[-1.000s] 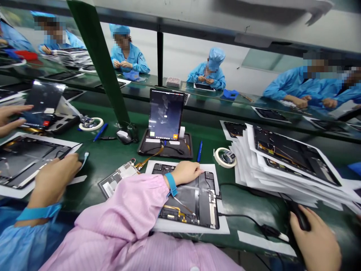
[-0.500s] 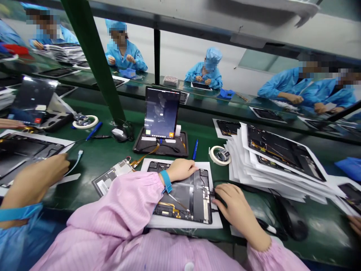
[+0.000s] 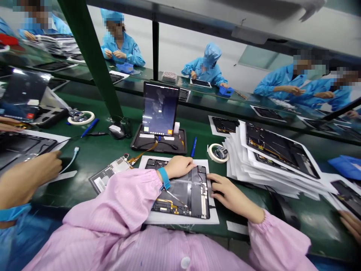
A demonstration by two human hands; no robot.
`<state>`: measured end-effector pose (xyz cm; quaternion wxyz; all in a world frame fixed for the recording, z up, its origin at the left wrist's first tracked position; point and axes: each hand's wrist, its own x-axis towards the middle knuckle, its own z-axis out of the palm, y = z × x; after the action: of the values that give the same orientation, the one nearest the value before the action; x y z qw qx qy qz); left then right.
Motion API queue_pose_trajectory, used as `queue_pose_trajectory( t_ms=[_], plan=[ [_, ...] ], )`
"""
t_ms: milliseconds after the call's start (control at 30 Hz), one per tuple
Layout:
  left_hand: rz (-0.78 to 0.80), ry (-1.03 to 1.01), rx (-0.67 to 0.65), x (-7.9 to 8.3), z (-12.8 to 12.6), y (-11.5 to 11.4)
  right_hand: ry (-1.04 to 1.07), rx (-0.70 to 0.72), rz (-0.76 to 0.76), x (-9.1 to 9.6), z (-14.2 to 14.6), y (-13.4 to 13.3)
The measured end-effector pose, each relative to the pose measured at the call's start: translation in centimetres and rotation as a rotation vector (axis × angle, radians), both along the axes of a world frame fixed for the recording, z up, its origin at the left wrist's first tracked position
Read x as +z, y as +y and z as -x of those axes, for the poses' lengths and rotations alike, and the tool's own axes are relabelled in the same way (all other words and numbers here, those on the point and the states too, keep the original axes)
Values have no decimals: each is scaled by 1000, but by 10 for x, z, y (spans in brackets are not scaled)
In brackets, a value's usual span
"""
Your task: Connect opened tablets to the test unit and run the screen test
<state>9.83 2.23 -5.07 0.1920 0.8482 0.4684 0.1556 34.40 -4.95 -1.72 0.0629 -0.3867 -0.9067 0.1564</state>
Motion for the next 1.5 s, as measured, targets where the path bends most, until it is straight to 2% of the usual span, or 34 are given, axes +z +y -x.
queue_pose_trajectory(
  t_ms=[133, 200, 267, 333, 433, 500, 567, 600, 667, 800, 867, 900, 967, 1033, 1100, 1200, 1300, 1367, 1500],
  plan=[
    [-31, -62, -25, 5, -2, -2, -5, -83, 65, 19, -8, 9],
    [-112, -142, -47, 17, -2, -3, 46, -142, 22, 27, 9, 28],
    [-186, -228, -13, 34, 4, -3, 93, -277, -36, 29, 38, 57],
    [-238, -309, 104, 49, 19, 1, 96, -453, -74, 24, 69, 90],
    [-315, -423, 362, 57, 61, 15, 128, -545, -100, 7, 104, 130],
    [-335, -469, 570, 52, 97, 27, 168, -542, -79, -2, 112, 144],
    [-316, -446, 784, 43, 131, 41, 229, -537, -52, -3, 110, 148],
    [-282, -400, 857, 38, 145, 48, 266, -539, -40, 1, 106, 147],
    [-197, -286, 906, 29, 164, 59, 348, -533, -5, 17, 97, 138],
    [-132, -121, 862, 18, 178, 76, 831, -393, 306, 62, 77, 89],
    [-135, -86, 841, 14, 181, 80, 1028, -352, 438, 74, 70, 54],
    [-141, -76, 830, 13, 182, 80, 1069, -358, 456, 75, 67, 37],
    [-174, -60, 821, 15, 181, 76, 1089, -405, 468, 67, 64, 9],
    [-236, -48, 817, 23, 175, 65, 1048, -476, 506, 48, 61, -9],
    [-228, -65, 735, 36, 161, 47, 970, -536, 562, 24, 57, -17],
    [14, -94, 415, 52, 132, 13, 888, -603, 555, -7, 51, -15],
    [279, -57, 122, 51, 109, -11, 906, -645, 478, -24, 47, -9],
    [378, -21, 21, 44, 102, -18, 945, -665, 404, -29, 47, -5],
    [427, 42, -31, 37, 101, -22, 858, -738, 275, -31, 48, -5]
  ],
)
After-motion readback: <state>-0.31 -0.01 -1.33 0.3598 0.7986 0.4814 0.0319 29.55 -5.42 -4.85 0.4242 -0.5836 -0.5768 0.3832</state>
